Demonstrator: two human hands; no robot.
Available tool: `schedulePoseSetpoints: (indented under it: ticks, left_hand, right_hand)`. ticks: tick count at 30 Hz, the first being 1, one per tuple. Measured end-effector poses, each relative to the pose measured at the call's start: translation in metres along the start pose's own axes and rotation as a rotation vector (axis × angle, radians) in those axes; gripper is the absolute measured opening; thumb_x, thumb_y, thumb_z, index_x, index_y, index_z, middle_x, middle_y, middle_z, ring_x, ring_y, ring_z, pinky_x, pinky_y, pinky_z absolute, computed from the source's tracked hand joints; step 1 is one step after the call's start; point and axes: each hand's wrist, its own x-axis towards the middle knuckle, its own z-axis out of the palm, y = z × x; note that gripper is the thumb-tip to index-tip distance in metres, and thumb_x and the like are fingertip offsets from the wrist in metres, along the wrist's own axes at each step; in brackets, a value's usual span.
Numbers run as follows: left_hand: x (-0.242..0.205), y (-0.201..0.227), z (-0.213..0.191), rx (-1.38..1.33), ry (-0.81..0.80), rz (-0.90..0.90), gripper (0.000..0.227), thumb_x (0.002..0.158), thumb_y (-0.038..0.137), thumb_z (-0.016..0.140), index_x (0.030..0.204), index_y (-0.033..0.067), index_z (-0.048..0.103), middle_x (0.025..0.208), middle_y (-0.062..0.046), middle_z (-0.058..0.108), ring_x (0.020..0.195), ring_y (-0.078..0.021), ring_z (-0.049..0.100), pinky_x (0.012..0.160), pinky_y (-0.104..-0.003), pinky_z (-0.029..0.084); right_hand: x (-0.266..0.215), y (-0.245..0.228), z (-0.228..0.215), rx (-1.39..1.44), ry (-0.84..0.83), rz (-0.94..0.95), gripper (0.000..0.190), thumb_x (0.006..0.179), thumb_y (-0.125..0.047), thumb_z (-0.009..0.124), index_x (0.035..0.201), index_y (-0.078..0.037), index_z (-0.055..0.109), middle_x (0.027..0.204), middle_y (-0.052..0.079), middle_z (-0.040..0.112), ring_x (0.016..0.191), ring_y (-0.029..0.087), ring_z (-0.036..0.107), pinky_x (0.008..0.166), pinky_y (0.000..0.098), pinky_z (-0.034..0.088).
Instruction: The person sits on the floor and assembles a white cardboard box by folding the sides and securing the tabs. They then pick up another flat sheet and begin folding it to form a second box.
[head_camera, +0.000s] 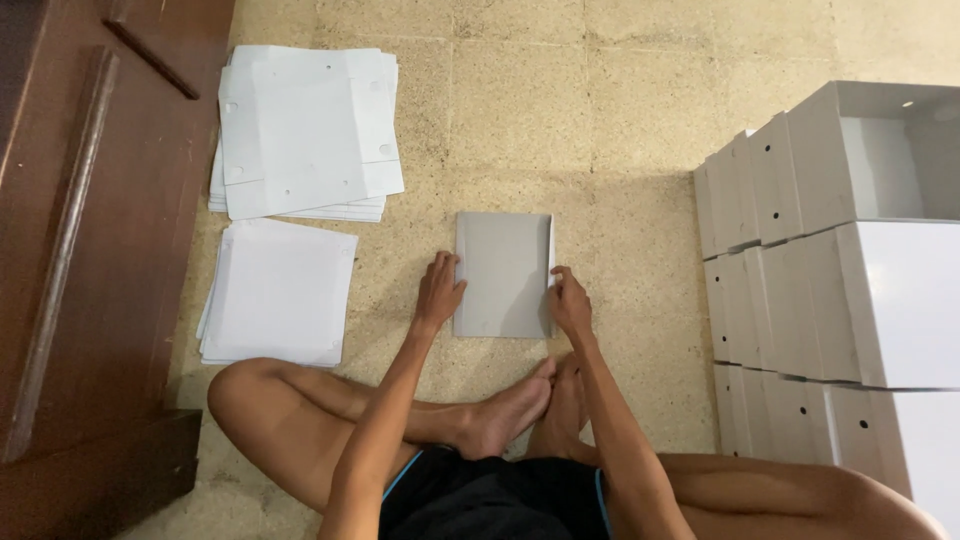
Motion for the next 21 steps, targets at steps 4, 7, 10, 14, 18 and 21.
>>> schedulePoseSetpoints:
  ticks: [4, 7, 10, 14, 18, 21]
  left_hand:
    - [-0.001, 0.010, -0.009, -0.014, -0.032, -0.006, 0.057, 0.089, 0.007, 0.062, 0.142, 0.0012, 0.041, 0.138, -0.021, 0.044, 0.121, -0.0458, 0.051, 0.091, -0.058, 0.054]
    - [0.003, 0.002, -0.002, 0.042, -0.078, -0.010, 0.066, 0.092, 0.012, 0.059, 0.152, 0.0089, 0.033, 0.152, -0.016, 0.035, 0.125, -0.0404, 0.047, 0.092, -0.056, 0.050]
    - [0.009, -0.001, 0.003, 0.152, -0.094, 0.005, 0.068, 0.090, 0.014, 0.061, 0.152, 0.0069, 0.035, 0.153, -0.014, 0.036, 0.123, -0.0372, 0.047, 0.089, -0.053, 0.051]
    - [0.015, -0.014, 0.013, 0.182, -0.084, 0.055, 0.069, 0.087, 0.014, 0.063, 0.150, 0.0053, 0.038, 0.154, -0.013, 0.036, 0.122, -0.0355, 0.046, 0.088, -0.052, 0.050]
    - [0.023, -0.030, 0.026, 0.254, -0.089, 0.077, 0.071, 0.085, 0.019, 0.066, 0.150, 0.0075, 0.040, 0.153, -0.009, 0.037, 0.126, -0.0315, 0.039, 0.095, -0.052, 0.044]
    - [0.026, -0.032, 0.026, 0.300, -0.089, 0.106, 0.070, 0.085, 0.021, 0.067, 0.148, 0.0067, 0.041, 0.154, -0.010, 0.036, 0.130, -0.0321, 0.035, 0.098, -0.052, 0.040]
  right_hand:
    - [0.003, 0.004, 0.004, -0.048, 0.001, -0.013, 0.035, 0.095, -0.009, 0.047, 0.130, -0.015, 0.045, 0.090, 0.014, 0.064, 0.087, 0.031, 0.067, 0.082, 0.0495, 0.053]
    - [0.005, 0.010, 0.008, -0.095, 0.008, -0.066, 0.049, 0.096, -0.010, 0.047, 0.142, -0.022, 0.038, 0.091, 0.011, 0.061, 0.088, 0.029, 0.065, 0.082, 0.0489, 0.054]
    - [0.006, 0.007, 0.005, -0.118, -0.007, -0.064, 0.050, 0.097, -0.009, 0.047, 0.145, -0.019, 0.039, 0.094, 0.013, 0.061, 0.090, 0.030, 0.065, 0.083, 0.0489, 0.054]
    - [0.016, 0.016, 0.007, -0.157, -0.023, -0.074, 0.052, 0.095, -0.012, 0.051, 0.146, -0.019, 0.042, 0.096, 0.012, 0.061, 0.091, 0.029, 0.066, 0.083, 0.0482, 0.055]
    - [0.021, 0.014, 0.005, -0.248, -0.038, -0.066, 0.056, 0.089, -0.014, 0.056, 0.143, -0.021, 0.047, 0.110, 0.007, 0.056, 0.095, 0.027, 0.065, 0.080, 0.0457, 0.057]
    - [0.022, 0.008, 0.006, -0.408, -0.008, -0.163, 0.056, 0.084, -0.014, 0.060, 0.139, -0.016, 0.050, 0.131, 0.008, 0.046, 0.107, 0.030, 0.063, 0.085, 0.0453, 0.060]
